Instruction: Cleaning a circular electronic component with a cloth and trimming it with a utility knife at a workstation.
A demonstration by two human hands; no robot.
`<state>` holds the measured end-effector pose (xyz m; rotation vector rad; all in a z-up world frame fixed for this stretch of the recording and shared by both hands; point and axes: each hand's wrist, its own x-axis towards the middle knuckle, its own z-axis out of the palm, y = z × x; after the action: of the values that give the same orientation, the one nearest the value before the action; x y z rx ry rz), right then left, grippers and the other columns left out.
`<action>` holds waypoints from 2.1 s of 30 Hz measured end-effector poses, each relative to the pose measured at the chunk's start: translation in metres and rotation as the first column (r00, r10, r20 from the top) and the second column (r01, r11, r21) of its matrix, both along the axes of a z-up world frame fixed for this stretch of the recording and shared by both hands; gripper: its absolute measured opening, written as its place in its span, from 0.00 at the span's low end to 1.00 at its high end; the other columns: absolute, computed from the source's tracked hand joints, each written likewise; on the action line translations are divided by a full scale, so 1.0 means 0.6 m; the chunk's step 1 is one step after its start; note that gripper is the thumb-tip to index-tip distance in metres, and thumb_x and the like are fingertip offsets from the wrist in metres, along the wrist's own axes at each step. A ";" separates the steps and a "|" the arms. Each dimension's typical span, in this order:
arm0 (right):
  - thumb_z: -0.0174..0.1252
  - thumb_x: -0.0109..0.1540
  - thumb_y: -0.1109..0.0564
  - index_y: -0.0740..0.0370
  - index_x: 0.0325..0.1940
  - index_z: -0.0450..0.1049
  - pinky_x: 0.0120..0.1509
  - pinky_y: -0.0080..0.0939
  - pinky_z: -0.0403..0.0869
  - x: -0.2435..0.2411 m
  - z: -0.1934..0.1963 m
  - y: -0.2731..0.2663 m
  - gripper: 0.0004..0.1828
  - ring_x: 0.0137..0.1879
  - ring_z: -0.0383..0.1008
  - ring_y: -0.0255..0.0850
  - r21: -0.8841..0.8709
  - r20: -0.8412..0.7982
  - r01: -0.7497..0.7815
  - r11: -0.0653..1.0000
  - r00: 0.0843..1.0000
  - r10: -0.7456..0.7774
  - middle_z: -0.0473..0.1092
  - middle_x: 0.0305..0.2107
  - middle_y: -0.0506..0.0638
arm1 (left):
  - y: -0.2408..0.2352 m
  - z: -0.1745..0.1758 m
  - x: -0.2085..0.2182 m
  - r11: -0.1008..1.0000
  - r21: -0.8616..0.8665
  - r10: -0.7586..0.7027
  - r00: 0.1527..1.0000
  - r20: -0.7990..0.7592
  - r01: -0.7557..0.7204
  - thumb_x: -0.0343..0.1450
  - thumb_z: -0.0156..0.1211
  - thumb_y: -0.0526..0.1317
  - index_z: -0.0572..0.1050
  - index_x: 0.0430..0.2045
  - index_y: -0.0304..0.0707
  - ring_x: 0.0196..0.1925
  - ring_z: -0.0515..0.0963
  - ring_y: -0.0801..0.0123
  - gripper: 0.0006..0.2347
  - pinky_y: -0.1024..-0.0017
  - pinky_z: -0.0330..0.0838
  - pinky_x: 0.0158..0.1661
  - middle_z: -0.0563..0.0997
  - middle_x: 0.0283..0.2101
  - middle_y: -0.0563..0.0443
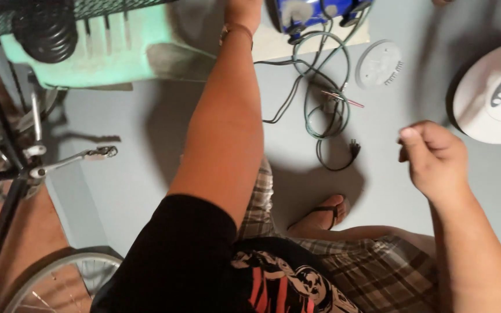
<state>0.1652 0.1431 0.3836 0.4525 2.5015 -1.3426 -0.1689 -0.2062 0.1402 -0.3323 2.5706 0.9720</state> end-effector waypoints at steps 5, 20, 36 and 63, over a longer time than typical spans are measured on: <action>0.48 0.83 0.53 0.64 0.42 0.69 0.36 0.35 0.64 0.014 0.032 -0.004 0.18 0.31 0.70 0.39 -0.111 -0.079 0.085 0.990 0.992 -0.094 0.71 0.26 0.55 | -0.030 -0.122 -0.016 0.955 0.150 0.266 0.963 -0.039 -0.258 0.63 0.55 0.36 0.84 0.29 0.54 0.50 0.87 0.62 0.11 0.68 0.78 0.52 0.89 0.41 0.58; 0.53 0.76 0.61 0.63 0.56 0.69 0.62 0.40 0.78 -0.025 0.014 -0.023 0.05 0.50 0.74 0.42 -0.256 0.013 0.198 0.946 0.979 -0.201 0.72 0.42 0.54 | 0.049 0.052 0.036 0.988 -0.067 -0.136 0.988 0.073 0.141 0.71 0.65 0.45 0.60 0.64 0.60 0.49 0.83 0.47 0.26 0.53 0.82 0.43 0.76 0.56 0.46; 0.51 0.75 0.62 0.64 0.56 0.70 0.64 0.42 0.79 -0.051 -0.005 -0.016 0.07 0.51 0.74 0.43 -0.273 0.089 0.242 0.931 0.970 -0.225 0.72 0.44 0.54 | 0.049 0.005 0.019 0.979 0.006 -0.202 0.979 -0.013 0.202 0.64 0.72 0.49 0.71 0.52 0.46 0.54 0.81 0.52 0.24 0.58 0.78 0.53 0.76 0.56 0.50; 0.52 0.74 0.61 0.65 0.58 0.70 0.63 0.43 0.78 -0.039 0.002 -0.010 0.09 0.50 0.76 0.45 -0.314 0.079 0.248 0.916 0.969 -0.235 0.72 0.44 0.56 | 0.049 0.028 0.023 0.994 0.017 -0.110 0.986 0.126 0.108 0.67 0.65 0.48 0.55 0.68 0.57 0.56 0.80 0.49 0.34 0.57 0.84 0.48 0.70 0.65 0.51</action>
<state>0.1418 0.1373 0.3849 0.7231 2.1877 -1.7776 -0.1550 -0.1767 0.1571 -0.2399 2.4408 0.8946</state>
